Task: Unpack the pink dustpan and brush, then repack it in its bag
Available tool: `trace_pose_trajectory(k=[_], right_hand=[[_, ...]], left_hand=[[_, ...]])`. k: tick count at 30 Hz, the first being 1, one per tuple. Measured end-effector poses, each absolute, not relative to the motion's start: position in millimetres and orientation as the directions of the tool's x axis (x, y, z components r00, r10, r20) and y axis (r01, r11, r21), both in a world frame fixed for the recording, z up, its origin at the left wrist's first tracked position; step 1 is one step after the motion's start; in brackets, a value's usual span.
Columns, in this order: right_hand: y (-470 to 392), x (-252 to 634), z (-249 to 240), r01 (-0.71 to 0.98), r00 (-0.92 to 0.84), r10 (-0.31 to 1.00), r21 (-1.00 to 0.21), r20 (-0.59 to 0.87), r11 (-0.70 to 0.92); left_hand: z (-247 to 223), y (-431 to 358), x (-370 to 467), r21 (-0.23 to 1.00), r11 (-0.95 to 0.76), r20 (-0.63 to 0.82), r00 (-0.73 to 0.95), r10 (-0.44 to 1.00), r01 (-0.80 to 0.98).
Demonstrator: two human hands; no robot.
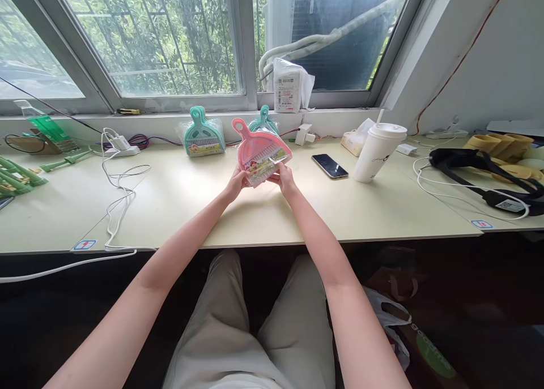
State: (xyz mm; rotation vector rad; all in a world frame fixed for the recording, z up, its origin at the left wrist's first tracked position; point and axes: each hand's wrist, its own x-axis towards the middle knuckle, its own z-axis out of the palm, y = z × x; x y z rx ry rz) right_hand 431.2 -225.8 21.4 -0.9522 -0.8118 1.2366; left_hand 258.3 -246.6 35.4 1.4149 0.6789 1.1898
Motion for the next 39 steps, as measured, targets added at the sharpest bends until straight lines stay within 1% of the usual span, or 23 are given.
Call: trace_pose_trajectory(k=[5,10,17,19,24,30,35,39], right_hand=[[-225,432,20,-0.416,0.16,0.987,-0.907,-0.004,0.064],[-228,432,23,-0.408,0.15,0.988,-0.908,0.034,0.093],[-234,435,25,-0.351,0.013,0.989,-0.926,0.145,0.14],[-235,437,24,-0.333,-0.013,0.988,-0.932,0.156,0.143],[-239,442,28,-0.312,-0.073,0.988,-0.944,0.138,0.109],[-240,440,32,-0.303,-0.026,0.995,-0.949,0.099,0.087],[-240,438,31,-0.285,-0.015,0.995,-0.954,0.096,0.087],[-239,438,30,-0.304,-0.009,0.995,-0.948,0.097,0.089]], left_hand=[[36,-246,258,0.95,-0.219,0.286,0.34,0.896,-0.221],[37,-246,257,0.942,-0.203,0.291,0.353,0.889,-0.266],[32,-237,255,0.939,-0.201,0.289,0.323,0.901,-0.279],[31,-236,255,0.938,-0.198,0.288,0.323,0.902,-0.284],[33,-236,253,0.932,-0.167,0.289,0.381,0.878,-0.322],[32,-236,252,0.942,-0.156,0.273,0.407,0.872,-0.298],[31,-236,253,0.945,-0.15,0.263,0.403,0.876,-0.291],[31,-236,253,0.948,-0.149,0.256,0.396,0.882,-0.282]])
